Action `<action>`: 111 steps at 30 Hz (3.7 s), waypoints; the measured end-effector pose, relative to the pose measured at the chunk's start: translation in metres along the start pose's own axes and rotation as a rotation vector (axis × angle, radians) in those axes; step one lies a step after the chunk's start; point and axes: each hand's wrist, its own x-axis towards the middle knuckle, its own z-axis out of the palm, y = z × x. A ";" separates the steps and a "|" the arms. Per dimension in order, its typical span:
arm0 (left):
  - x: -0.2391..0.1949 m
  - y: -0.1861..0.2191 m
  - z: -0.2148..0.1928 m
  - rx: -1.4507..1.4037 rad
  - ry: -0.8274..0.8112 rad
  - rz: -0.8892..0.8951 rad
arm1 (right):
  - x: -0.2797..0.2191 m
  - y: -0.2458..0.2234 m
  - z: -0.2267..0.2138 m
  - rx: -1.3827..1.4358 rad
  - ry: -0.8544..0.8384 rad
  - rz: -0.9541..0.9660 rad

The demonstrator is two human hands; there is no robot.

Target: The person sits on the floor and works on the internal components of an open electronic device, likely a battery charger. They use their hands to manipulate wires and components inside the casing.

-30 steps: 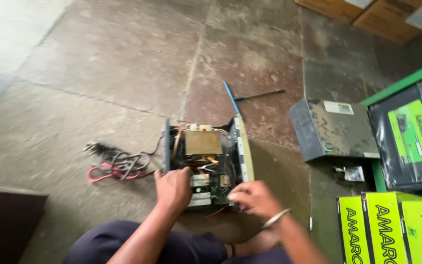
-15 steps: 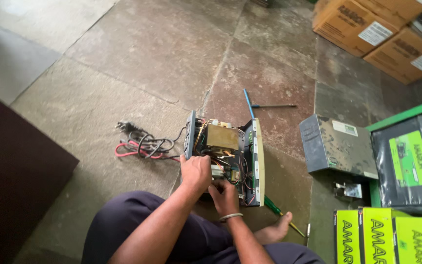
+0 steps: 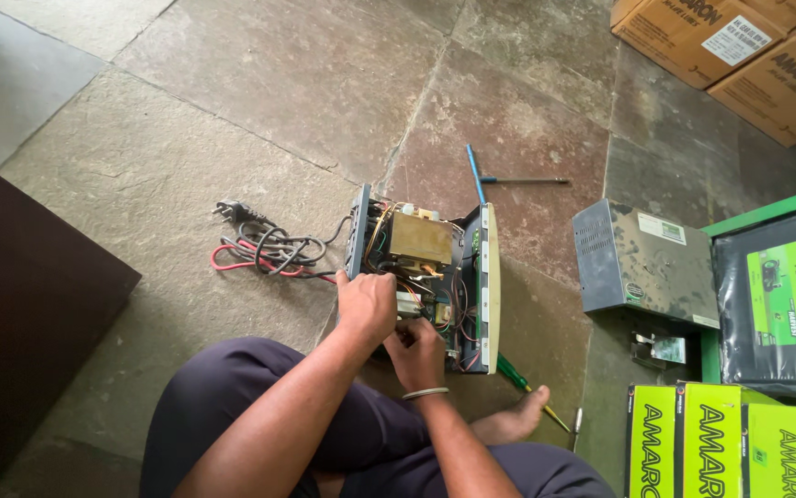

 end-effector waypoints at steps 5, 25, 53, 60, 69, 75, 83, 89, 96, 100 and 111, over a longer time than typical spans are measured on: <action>0.000 0.001 0.000 -0.001 0.000 -0.003 | -0.002 -0.005 -0.001 -0.035 0.019 -0.040; -0.003 0.001 -0.006 0.025 -0.046 0.031 | 0.002 0.017 0.013 -0.073 0.020 0.110; -0.001 0.006 -0.018 0.021 -0.127 -0.021 | 0.023 0.021 -0.020 0.261 -0.300 0.289; 0.000 -0.001 -0.001 -0.039 0.010 0.018 | 0.014 0.006 -0.015 0.079 -0.176 0.169; 0.000 -0.002 0.006 -0.057 0.014 0.008 | 0.009 0.018 -0.003 0.061 -0.147 0.162; 0.000 -0.002 0.004 -0.068 0.031 0.006 | 0.003 0.005 -0.001 -0.008 -0.075 0.135; 0.000 -0.002 0.003 -0.037 0.037 0.015 | -0.005 -0.013 -0.001 -0.131 0.018 -0.094; -0.001 -0.001 -0.002 -0.048 0.038 0.018 | -0.004 -0.011 -0.001 -0.155 0.014 -0.114; 0.000 0.001 -0.006 -0.019 -0.015 0.004 | -0.007 -0.011 0.001 -0.151 0.038 -0.073; 0.000 0.001 -0.005 -0.028 0.006 0.005 | -0.007 -0.011 0.003 -0.154 0.079 -0.131; 0.000 0.003 -0.004 -0.028 -0.015 -0.008 | -0.008 -0.018 0.001 -0.059 0.074 -0.064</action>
